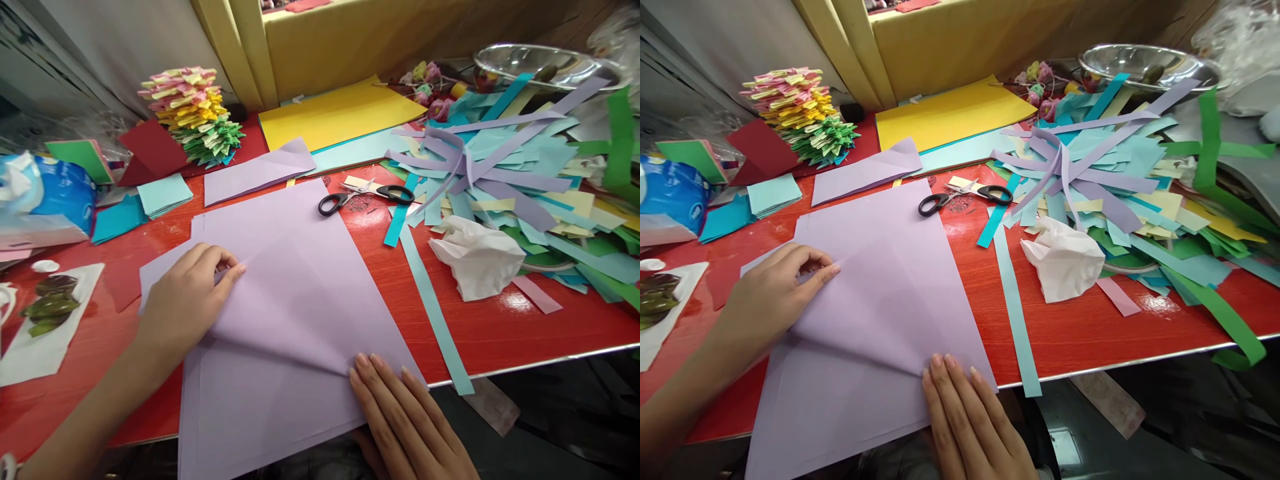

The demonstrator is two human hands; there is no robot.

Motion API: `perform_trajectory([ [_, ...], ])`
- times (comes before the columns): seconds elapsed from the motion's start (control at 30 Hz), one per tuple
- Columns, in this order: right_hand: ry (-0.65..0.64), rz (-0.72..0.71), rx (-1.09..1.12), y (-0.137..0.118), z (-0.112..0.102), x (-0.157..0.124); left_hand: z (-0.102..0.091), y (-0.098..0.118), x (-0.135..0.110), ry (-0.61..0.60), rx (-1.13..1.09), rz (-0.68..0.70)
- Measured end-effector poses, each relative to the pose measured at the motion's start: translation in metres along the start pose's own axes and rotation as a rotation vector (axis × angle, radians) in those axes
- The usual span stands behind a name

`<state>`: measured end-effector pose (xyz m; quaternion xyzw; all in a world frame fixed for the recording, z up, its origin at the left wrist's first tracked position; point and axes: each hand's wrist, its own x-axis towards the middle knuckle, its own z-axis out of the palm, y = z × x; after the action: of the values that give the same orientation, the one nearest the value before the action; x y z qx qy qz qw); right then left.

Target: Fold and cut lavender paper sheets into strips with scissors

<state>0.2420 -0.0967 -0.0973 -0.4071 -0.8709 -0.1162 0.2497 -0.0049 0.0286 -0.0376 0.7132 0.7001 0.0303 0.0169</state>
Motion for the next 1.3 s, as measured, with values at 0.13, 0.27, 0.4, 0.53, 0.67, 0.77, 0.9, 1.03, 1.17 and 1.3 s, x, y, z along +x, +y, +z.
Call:
perform_trajectory([
  [0.13,0.102,0.108,0.033,-0.007,0.008,-0.002,-0.007,0.006,-0.021,0.351,0.072,0.292],
  [0.27,0.195,0.171,0.054,-0.012,0.016,-0.005,-0.004,0.025,-0.060,0.405,0.021,0.734],
  [0.4,0.157,0.149,0.056,-0.011,0.015,-0.006,0.010,0.044,-0.088,0.202,-0.006,0.986],
  [0.53,0.088,0.141,0.054,-0.010,0.009,-0.005,0.020,0.046,-0.091,0.140,0.066,0.997],
  [0.67,0.105,0.146,0.062,-0.011,0.008,-0.005,0.019,0.045,-0.087,0.094,0.112,1.004],
  [0.77,0.089,0.153,0.068,-0.012,0.008,-0.006,0.016,0.045,-0.086,0.075,0.123,1.009],
  [0.9,0.088,0.146,0.067,-0.012,0.009,-0.007,0.013,0.045,-0.086,0.051,0.121,1.008],
  [1.03,0.094,0.141,0.062,-0.012,0.011,-0.007,0.013,0.044,-0.085,0.029,0.123,1.013],
  [1.17,0.093,0.136,0.061,-0.011,0.010,-0.007,0.011,0.045,-0.084,0.032,0.119,1.023],
  [1.3,0.071,0.143,0.076,-0.011,0.008,-0.007,0.007,0.047,-0.086,0.039,0.110,1.007],
])
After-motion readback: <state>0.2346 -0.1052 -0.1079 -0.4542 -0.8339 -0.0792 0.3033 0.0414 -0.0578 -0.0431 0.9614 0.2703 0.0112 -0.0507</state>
